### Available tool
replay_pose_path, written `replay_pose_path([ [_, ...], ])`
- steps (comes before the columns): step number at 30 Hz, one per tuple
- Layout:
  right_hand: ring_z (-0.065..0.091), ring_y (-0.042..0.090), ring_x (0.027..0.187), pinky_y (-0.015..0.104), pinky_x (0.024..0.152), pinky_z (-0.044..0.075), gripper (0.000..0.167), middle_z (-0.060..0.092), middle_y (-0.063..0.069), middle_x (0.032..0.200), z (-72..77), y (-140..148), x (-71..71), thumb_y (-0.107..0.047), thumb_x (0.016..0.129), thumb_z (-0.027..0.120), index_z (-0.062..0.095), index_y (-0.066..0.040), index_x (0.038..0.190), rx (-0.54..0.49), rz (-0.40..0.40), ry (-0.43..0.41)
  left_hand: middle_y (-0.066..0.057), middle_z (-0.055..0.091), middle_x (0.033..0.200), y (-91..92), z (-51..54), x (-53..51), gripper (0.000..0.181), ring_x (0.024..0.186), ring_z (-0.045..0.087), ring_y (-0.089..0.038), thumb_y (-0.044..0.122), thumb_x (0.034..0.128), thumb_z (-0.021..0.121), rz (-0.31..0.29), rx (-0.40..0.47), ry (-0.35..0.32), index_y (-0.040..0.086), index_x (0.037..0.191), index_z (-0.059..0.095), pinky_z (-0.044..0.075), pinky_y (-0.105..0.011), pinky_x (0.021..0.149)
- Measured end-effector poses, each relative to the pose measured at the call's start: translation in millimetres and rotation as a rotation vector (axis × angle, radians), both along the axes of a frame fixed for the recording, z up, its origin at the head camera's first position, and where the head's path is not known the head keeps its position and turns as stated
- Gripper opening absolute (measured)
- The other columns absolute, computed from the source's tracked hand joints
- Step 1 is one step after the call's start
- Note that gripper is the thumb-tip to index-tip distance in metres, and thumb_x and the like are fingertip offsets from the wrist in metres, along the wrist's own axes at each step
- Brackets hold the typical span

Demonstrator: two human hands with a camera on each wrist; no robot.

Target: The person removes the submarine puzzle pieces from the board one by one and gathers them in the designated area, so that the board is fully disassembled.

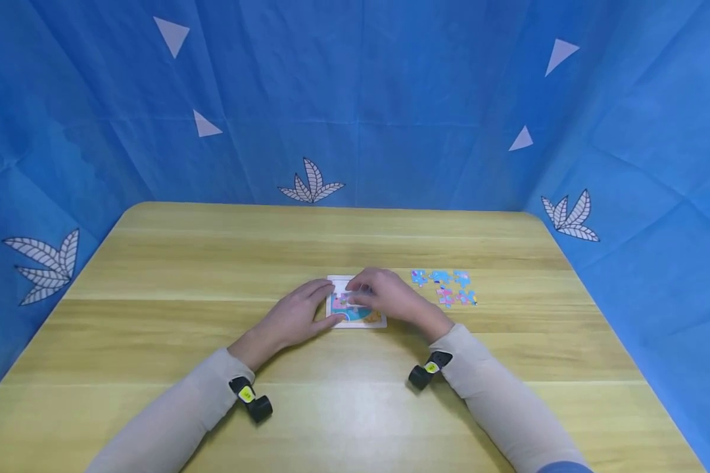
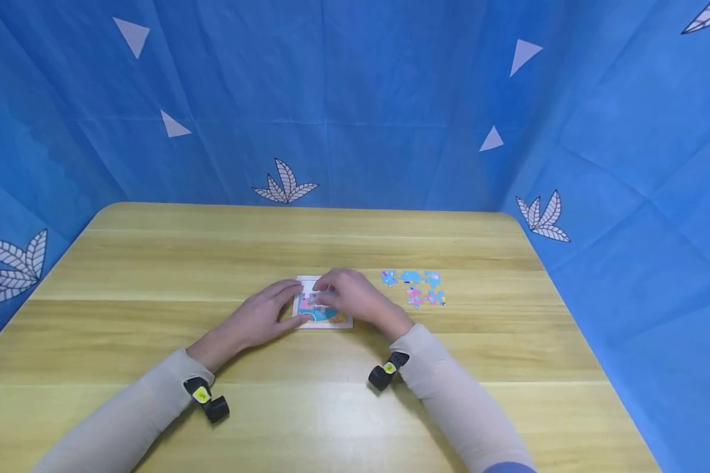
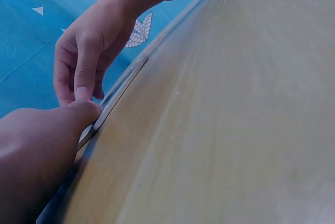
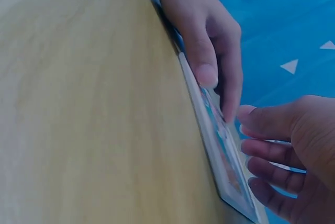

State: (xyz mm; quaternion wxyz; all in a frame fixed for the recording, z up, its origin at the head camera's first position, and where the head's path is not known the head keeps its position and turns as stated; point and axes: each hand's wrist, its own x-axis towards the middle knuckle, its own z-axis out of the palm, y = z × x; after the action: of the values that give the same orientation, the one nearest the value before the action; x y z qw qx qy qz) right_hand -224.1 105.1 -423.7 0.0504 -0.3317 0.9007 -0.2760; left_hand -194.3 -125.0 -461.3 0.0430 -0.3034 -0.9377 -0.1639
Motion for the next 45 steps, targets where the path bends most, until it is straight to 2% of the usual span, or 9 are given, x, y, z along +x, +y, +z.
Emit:
replay_pose_path([
  [6,0.061,0.013,0.092,0.033,0.084,0.052,0.021,0.067,-0.001,0.105,-5.0,-9.0,1.7,-0.025,0.094,0.068,0.072,-0.012,0.110,0.056,0.011,0.023,-0.015,0.043,0.149,-0.8,0.5,2.8,0.073,0.139,0.037,-0.030,0.058,0.0955,0.052,-0.015,-0.030,-0.009,0.002,0.144,0.048,0.031,-0.042,0.114],
  [12,0.061,0.015,0.090,0.034,0.083,0.051,0.021,0.067,0.001,0.103,-4.6,-14.0,2.8,-0.024,0.093,0.069,0.073,-0.010,0.109,0.071,0.015,0.060,-0.014,0.040,0.151,-0.9,2.7,3.2,0.074,0.141,0.034,-0.030,0.058,0.0961,0.051,-0.010,-0.046,-0.019,0.003,0.145,0.046,0.030,-0.043,0.114],
  [23,0.060,0.020,0.091,0.036,0.084,0.052,0.022,0.064,0.006,0.105,-5.9,-20.0,6.7,-0.024,0.092,0.070,0.071,-0.007,0.106,0.119,-0.006,0.123,-0.013,0.040,0.151,0.1,4.6,3.8,0.075,0.141,0.034,-0.028,0.058,0.0951,0.053,0.003,-0.036,-0.037,0.003,0.145,0.046,0.031,-0.043,0.114],
  [32,0.058,0.020,0.094,0.038,0.086,0.050,0.024,0.060,0.006,0.104,-6.3,-23.5,10.4,-0.027,0.094,0.068,0.066,-0.006,0.106,0.113,-0.051,0.066,-0.012,0.040,0.151,-0.3,4.5,3.7,0.076,0.141,0.033,-0.028,0.060,0.0941,0.053,0.011,-0.039,-0.043,0.003,0.145,0.046,0.032,-0.043,0.113],
  [45,0.058,0.014,0.081,0.032,0.075,0.052,0.017,0.063,0.001,0.091,-7.7,-27.4,7.3,-0.017,0.091,0.072,0.065,-0.007,0.103,0.074,-0.104,0.027,-0.012,0.043,0.150,0.4,2.9,3.4,0.075,0.139,0.037,-0.027,0.058,0.0933,0.056,0.018,-0.016,-0.031,0.003,0.144,0.048,0.034,-0.042,0.112],
])
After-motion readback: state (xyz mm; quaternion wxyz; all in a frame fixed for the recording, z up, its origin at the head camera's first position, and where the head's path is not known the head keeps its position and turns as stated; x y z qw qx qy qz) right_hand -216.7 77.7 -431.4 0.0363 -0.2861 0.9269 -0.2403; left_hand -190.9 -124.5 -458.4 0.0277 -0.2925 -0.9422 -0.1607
